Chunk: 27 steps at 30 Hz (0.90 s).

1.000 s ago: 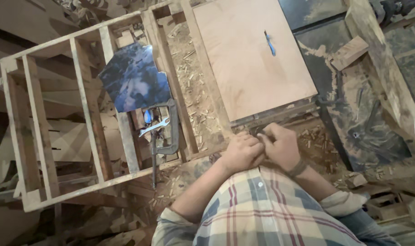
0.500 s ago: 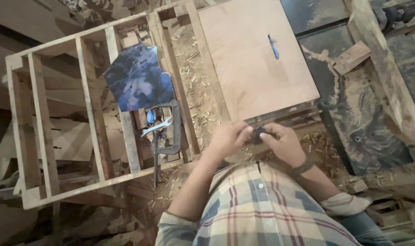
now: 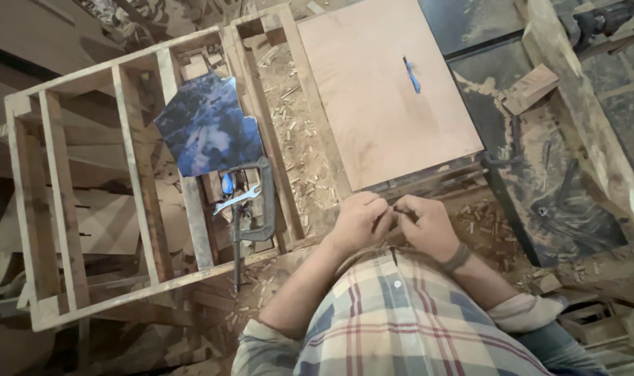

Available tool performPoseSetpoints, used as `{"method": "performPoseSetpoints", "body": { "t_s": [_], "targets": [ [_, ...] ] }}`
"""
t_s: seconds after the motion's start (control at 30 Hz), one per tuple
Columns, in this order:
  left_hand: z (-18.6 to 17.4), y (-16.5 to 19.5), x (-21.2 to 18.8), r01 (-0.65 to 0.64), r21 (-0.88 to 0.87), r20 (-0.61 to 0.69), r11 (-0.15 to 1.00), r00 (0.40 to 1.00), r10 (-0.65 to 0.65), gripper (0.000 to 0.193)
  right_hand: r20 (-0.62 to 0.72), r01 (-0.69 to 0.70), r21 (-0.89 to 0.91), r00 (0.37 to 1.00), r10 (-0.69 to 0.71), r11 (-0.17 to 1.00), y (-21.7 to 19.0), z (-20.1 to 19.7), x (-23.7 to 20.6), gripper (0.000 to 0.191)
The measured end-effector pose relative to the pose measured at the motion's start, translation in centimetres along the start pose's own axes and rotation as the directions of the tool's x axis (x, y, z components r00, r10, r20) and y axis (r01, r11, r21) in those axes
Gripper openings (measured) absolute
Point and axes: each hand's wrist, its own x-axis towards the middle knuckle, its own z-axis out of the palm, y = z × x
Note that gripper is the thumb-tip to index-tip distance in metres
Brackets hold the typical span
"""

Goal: The person aligns a wooden plank against a plywood sheet, marks it with a pen, then uses a clamp to secure the plank to the sheet. They adjust the clamp and reposition the plank to fit the frame.

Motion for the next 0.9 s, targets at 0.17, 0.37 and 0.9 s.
{"method": "performPoseSetpoints", "body": {
  "t_s": [0.17,0.37,0.9],
  "targets": [
    [1.3,-0.1,-1.1,-0.004,0.014,-0.072,1.000,0.997,0.005,0.013,-0.071,0.127,-0.115,0.988,-0.135,0.985,-1.2,0.5,-0.5,0.014],
    [-1.4,-5.7,-1.5,0.429,0.285,-0.176,0.857,0.902,-0.394,0.012,-0.112,-0.183,0.350,0.965,0.236,0.919,0.1,-0.4,0.5,0.013],
    [0.7,-1.1,-1.0,0.310,-0.168,0.203,0.936,0.940,-0.275,0.017,-0.036,-0.106,0.256,0.992,0.119,0.961,3.0,0.0,0.4,0.018]
  ]
}}
